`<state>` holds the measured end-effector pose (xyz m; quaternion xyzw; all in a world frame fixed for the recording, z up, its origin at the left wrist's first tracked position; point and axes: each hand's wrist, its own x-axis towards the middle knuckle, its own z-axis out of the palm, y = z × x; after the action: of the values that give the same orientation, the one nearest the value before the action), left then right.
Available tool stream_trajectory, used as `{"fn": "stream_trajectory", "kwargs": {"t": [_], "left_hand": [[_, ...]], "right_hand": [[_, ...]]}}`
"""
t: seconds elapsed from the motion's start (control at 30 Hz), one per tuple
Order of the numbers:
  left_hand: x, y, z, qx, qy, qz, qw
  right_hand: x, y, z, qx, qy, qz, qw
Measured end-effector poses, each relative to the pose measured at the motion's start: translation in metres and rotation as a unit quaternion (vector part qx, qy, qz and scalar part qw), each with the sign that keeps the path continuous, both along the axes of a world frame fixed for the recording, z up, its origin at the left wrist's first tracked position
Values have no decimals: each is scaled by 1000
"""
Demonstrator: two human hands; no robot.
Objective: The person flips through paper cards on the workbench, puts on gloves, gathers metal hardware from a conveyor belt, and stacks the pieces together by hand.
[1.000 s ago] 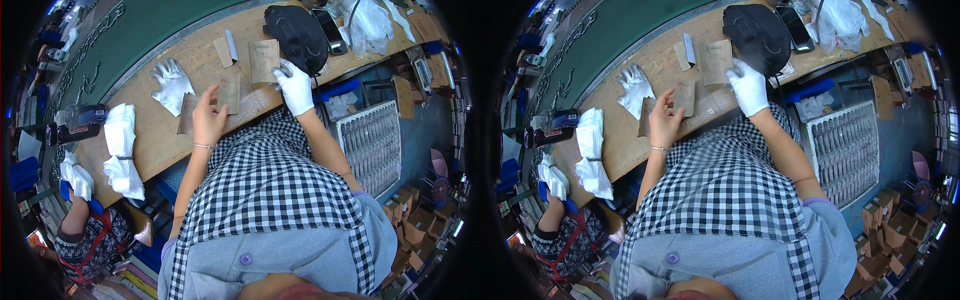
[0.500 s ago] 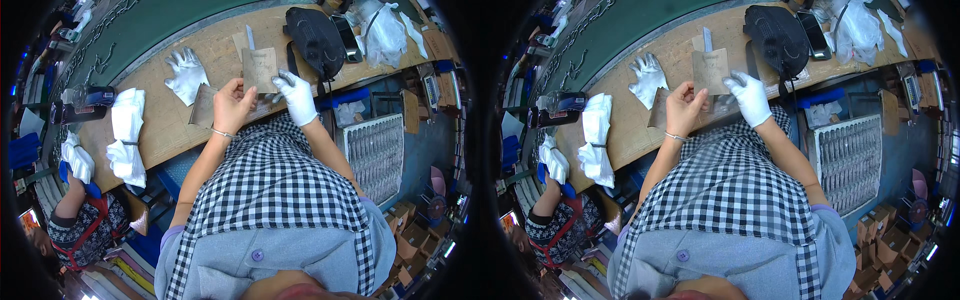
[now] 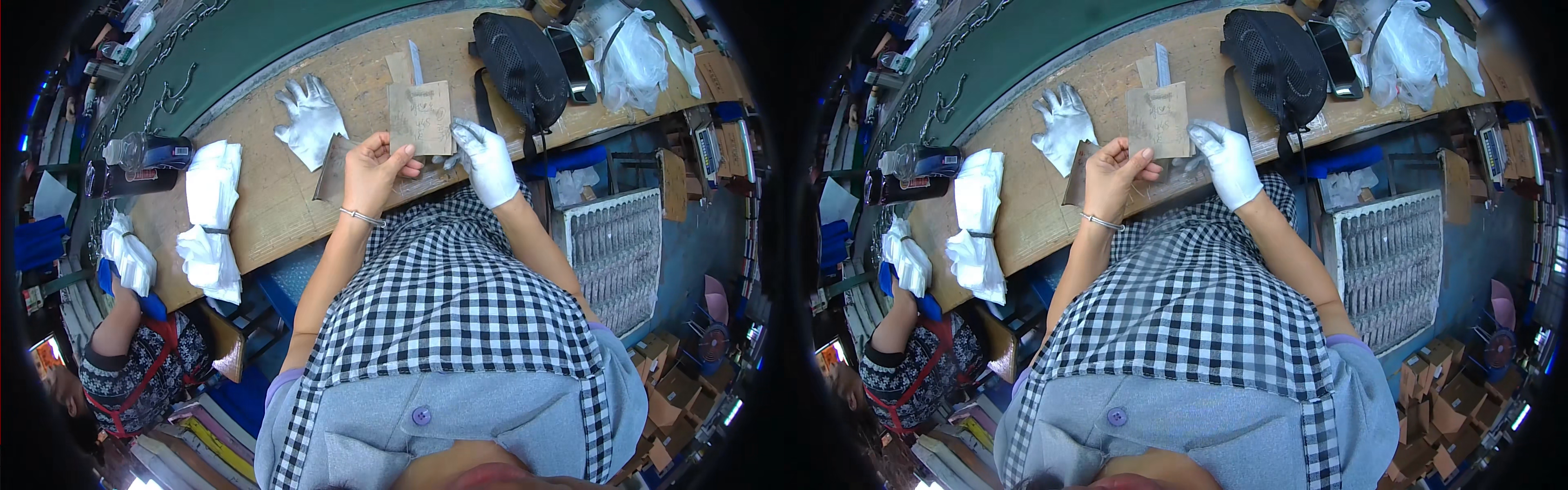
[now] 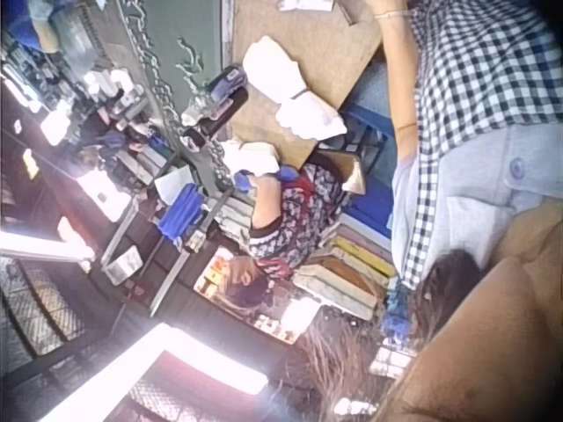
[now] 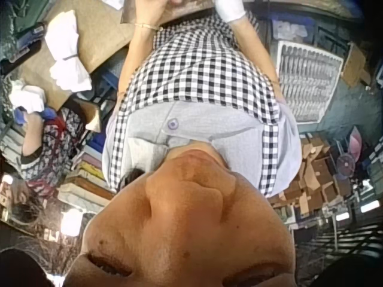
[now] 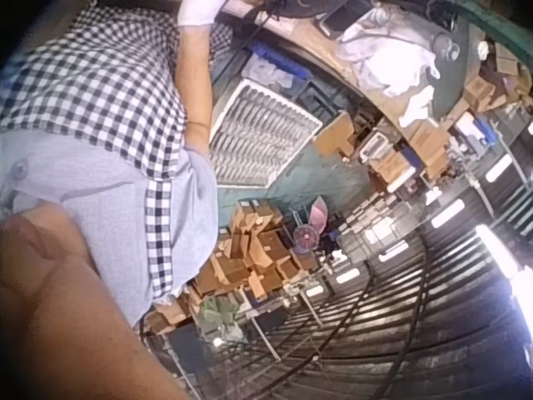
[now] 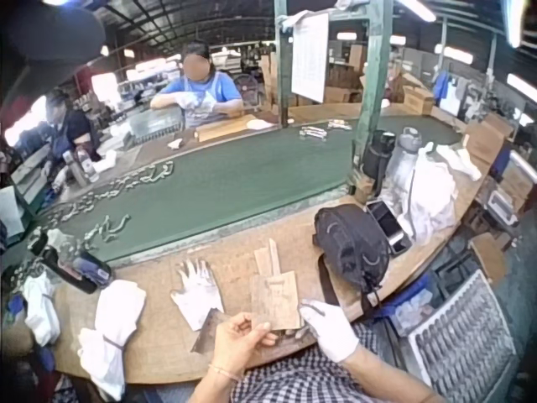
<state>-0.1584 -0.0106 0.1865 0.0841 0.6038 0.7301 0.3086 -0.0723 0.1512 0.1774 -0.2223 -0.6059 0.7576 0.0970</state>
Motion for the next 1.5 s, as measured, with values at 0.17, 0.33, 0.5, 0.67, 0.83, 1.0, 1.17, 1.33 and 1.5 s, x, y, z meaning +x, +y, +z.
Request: {"fn": "stream_trajectory", "kwargs": {"t": [0.17,0.33,0.5,0.67,0.83,1.0,1.17,1.33,1.5], "left_hand": [[-1,-1,0,-1,-6,-8,1000],[-2,-3,0,-4,-10,-9,1000],[-1,-4,-1,-20,3,-14,1000],[3,-2,3,-13,1,0,1000],[6,-3,5,-16,-16,14,1000],[5,-10,-3,-5,-25,39,999],[-1,-22,0,-19,16,61,998],[18,-12,8,-180,204,-45,961],[24,3,2,-389,435,-18,812]], "right_hand": [[1,-1,4,21,-4,-5,1000],[2,-2,0,-9,25,4,1000],[3,-5,7,26,4,-8,1000],[4,-5,-1,76,26,-20,997],[6,-7,10,154,-30,-38,987],[9,-7,5,220,-12,-80,972],[8,7,8,320,2,-146,936],[8,21,10,365,-10,-179,913],[10,28,12,398,-41,-190,897]]}}
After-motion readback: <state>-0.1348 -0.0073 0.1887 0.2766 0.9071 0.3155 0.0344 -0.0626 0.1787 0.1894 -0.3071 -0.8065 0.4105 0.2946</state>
